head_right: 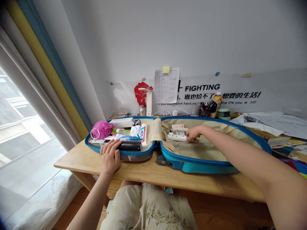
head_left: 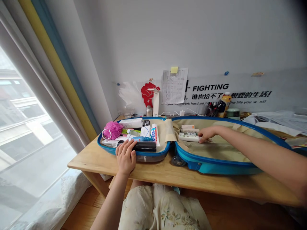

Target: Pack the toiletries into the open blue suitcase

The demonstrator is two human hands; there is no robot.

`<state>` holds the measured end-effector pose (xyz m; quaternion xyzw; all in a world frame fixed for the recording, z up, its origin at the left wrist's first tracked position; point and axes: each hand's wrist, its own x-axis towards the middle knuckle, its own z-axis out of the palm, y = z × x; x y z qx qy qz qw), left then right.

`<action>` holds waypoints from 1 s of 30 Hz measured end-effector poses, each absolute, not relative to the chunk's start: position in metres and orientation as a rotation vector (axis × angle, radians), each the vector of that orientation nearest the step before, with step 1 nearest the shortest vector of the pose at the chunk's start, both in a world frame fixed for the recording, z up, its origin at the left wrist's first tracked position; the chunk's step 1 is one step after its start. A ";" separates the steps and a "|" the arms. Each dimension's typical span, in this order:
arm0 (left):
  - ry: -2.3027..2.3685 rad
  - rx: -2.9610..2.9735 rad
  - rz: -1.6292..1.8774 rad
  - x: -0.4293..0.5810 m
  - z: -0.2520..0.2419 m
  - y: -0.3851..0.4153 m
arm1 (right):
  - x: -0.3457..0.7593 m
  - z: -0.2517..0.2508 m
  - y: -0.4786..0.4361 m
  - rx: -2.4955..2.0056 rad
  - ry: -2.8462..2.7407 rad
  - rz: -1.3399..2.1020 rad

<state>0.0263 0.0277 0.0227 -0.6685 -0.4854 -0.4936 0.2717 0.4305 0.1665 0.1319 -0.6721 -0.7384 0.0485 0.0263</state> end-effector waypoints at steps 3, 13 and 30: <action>-1.307 -1.800 -1.328 0.027 0.023 0.027 | 0.433 0.146 0.163 -2.221 -2.440 0.620; -1.286 -1.789 -1.338 0.029 0.024 0.027 | 0.440 0.210 0.152 -1.873 -2.409 0.787; -1.273 -1.784 -1.313 0.029 0.024 0.026 | 0.177 0.161 0.182 -1.492 -2.525 0.303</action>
